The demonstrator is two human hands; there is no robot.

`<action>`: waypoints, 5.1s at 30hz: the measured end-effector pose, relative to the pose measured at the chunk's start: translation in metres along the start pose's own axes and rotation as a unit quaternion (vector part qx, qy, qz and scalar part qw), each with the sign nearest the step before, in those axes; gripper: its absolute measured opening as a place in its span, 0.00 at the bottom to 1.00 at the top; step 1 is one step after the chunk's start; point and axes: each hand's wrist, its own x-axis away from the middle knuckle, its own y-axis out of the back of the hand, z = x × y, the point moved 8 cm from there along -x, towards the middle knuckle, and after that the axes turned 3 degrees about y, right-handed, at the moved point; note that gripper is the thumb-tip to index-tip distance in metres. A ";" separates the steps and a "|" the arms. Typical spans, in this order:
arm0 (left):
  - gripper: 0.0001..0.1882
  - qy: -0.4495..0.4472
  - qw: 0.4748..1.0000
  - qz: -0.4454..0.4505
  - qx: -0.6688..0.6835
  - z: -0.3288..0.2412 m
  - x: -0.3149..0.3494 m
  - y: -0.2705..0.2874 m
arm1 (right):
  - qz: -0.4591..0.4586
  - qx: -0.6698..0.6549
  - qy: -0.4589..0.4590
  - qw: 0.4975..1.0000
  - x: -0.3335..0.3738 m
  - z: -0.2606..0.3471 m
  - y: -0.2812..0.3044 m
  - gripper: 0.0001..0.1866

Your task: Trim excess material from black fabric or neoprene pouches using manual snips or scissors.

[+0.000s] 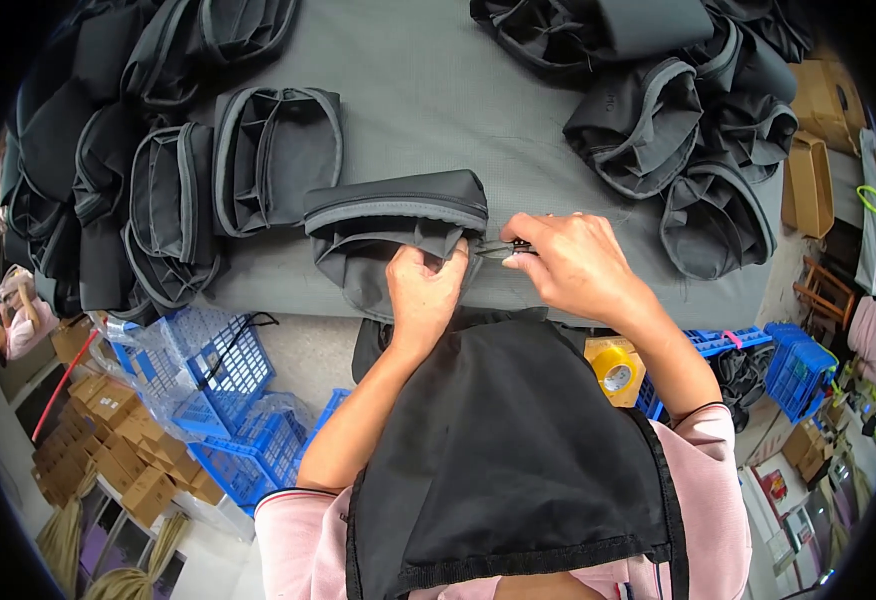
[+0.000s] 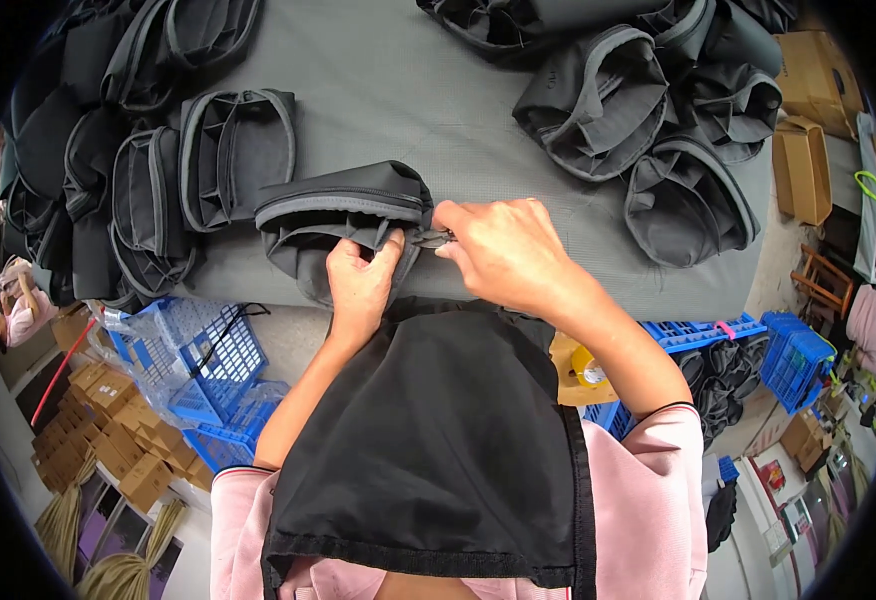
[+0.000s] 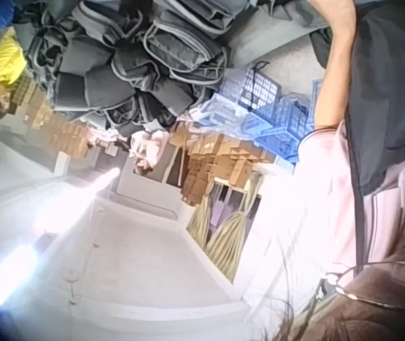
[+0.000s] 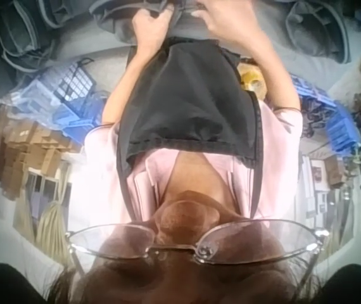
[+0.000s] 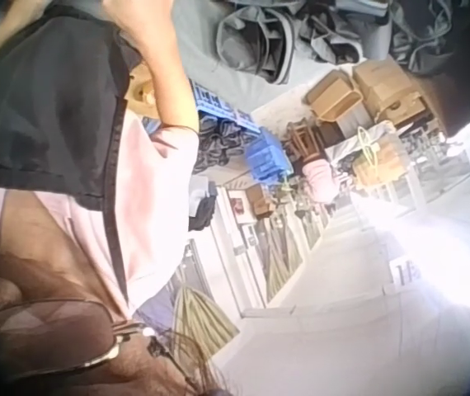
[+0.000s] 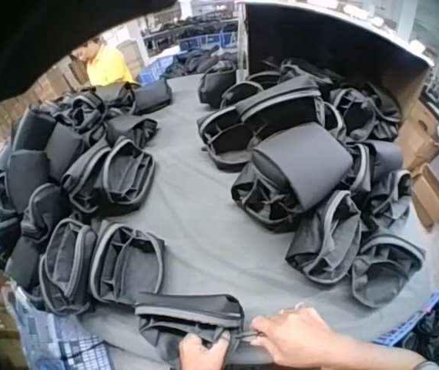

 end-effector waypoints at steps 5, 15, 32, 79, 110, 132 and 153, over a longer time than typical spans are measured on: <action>0.12 -0.003 1.000 -0.008 0.023 -0.002 0.001 0.000 | 0.016 -0.095 0.008 0.995 0.000 -0.014 -0.008 0.11; 0.13 -0.008 0.999 -0.021 0.024 0.005 -0.001 0.001 | -0.008 -0.084 0.018 0.996 0.002 -0.014 -0.004 0.10; 0.14 -0.018 0.997 -0.018 0.072 0.014 -0.006 0.000 | -0.052 -0.138 -0.077 0.986 0.014 -0.024 -0.013 0.08; 0.27 -0.295 0.914 0.086 -0.265 -0.086 0.041 0.003 | -0.271 -0.464 -0.136 0.832 0.009 -0.027 -0.056 0.10; 0.13 -0.007 0.882 0.469 0.043 0.001 0.048 -0.026 | -0.200 -0.226 0.016 0.953 0.051 -0.041 -0.067 0.04; 0.09 -0.012 0.881 0.457 0.120 -0.014 0.060 -0.026 | -0.181 -0.364 -0.088 0.909 0.029 -0.060 -0.076 0.18; 0.06 0.003 0.898 0.386 0.213 -0.020 0.047 -0.026 | -0.318 -0.406 -0.032 0.856 0.038 -0.011 -0.031 0.04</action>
